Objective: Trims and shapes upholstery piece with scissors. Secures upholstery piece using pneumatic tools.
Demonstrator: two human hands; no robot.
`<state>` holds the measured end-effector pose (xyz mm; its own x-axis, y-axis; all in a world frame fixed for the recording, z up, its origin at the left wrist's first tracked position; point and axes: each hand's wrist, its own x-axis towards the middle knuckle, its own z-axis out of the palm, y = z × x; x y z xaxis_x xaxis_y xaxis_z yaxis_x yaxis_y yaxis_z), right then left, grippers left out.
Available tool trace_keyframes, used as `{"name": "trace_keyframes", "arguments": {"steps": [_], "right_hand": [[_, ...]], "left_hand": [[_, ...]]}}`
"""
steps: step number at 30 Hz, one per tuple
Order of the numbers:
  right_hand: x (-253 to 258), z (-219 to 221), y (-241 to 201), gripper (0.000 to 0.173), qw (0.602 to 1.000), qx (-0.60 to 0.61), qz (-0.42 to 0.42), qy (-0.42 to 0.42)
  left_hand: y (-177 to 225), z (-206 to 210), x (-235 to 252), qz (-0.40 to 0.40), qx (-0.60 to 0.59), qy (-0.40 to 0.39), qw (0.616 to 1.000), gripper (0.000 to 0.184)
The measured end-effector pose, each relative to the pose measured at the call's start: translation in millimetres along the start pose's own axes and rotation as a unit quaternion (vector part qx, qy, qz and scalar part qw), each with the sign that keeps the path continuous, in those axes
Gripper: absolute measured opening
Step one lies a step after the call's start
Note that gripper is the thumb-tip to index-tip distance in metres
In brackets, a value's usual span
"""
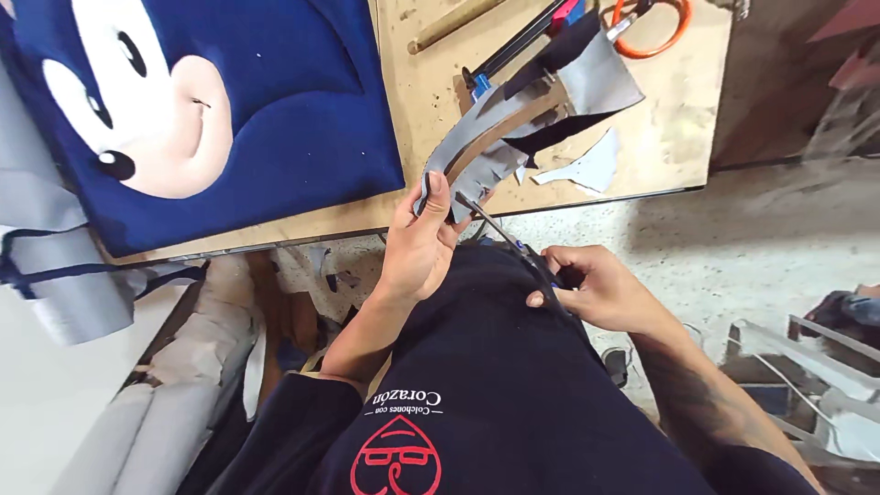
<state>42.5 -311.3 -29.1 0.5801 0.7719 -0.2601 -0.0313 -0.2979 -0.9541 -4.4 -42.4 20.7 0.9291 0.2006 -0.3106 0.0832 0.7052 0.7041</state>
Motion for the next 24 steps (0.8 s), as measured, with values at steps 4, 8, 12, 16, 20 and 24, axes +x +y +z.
{"name": "trace_keyframes", "arguments": {"steps": [4,8,12,16,20,24], "right_hand": [[-3,-1,-4,0.050,0.999,-0.021,0.015,-0.021],[-4,0,-3,0.043,1.000,-0.005,0.011,-0.006],[-6,2,-3,0.041,1.000,-0.005,0.013,-0.020],[-7,7,-3,0.048,0.999,0.003,0.025,-0.024],[-7,9,-4,0.038,1.000,0.013,0.015,-0.001],[-6,12,-6,0.046,0.999,0.013,0.028,-0.029]], "left_hand": [[2,0,-2,-0.004,0.017,0.001,1.000,0.037],[6,0,-2,0.003,0.025,-0.001,1.000,0.037],[8,4,-7,0.000,0.042,0.004,0.999,0.036],[7,5,-9,0.003,0.046,0.001,0.999,0.035],[7,3,-9,0.001,0.040,0.013,0.999,0.035],[5,0,-9,0.000,0.037,0.011,0.999,0.033]]}}
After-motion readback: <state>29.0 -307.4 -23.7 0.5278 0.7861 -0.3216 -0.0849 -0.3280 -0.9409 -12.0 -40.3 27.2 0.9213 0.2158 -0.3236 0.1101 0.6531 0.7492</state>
